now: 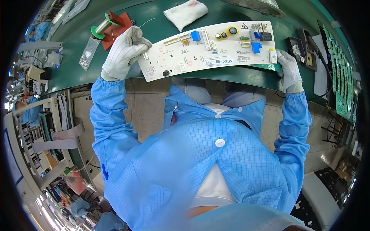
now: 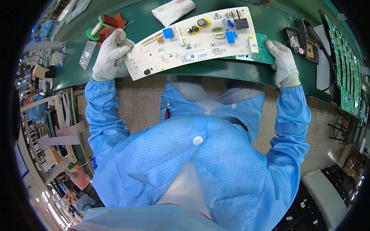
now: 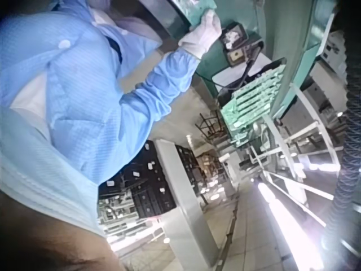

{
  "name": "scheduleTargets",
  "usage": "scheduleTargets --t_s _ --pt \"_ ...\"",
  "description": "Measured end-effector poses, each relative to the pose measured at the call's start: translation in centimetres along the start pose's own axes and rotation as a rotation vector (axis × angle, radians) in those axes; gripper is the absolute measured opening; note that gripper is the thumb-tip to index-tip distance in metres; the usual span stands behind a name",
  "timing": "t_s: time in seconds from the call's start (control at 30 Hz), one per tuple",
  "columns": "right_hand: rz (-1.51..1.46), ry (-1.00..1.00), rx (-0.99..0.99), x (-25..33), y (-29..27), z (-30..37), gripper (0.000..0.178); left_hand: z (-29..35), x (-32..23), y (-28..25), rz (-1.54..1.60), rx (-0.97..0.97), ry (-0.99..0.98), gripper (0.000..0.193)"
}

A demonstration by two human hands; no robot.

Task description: Soldering components on printed circuit boards and inspecting them at a workbench.

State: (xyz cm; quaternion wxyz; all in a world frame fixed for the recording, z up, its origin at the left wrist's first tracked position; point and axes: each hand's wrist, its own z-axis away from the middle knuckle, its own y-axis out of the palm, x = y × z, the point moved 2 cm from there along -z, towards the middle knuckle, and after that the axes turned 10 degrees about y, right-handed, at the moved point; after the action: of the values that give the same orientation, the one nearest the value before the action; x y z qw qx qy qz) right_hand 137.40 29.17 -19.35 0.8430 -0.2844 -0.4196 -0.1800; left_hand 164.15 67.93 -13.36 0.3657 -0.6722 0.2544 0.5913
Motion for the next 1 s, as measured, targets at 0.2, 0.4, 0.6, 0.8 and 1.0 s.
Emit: scheduleTargets --t_s 0.2,0.4,0.6,0.8,1.0 --pt "0.028 -0.008 -0.061 -0.2 -0.5 -0.2 0.047 0.2 0.2 0.1 -0.075 0.022 -0.023 0.025" --pt "0.115 -0.095 -0.125 0.2 -0.7 0.5 0.044 1.9 0.8 -1.4 -0.196 -0.017 -0.025 0.037" --pt "0.061 -0.191 -0.243 -0.4 -2.1 1.8 0.04 5.6 1.1 -3.6 -0.045 -0.256 -0.06 0.03" --pt "0.153 -0.938 -0.666 -1.7 -3.0 8.3 0.019 8.0 3.7 -5.0 0.124 -0.334 -0.046 0.03" --pt "0.972 -1.182 -0.647 -1.2 -5.0 13.9 0.025 10.1 4.6 -4.9 0.157 -0.4 -0.031 0.029"
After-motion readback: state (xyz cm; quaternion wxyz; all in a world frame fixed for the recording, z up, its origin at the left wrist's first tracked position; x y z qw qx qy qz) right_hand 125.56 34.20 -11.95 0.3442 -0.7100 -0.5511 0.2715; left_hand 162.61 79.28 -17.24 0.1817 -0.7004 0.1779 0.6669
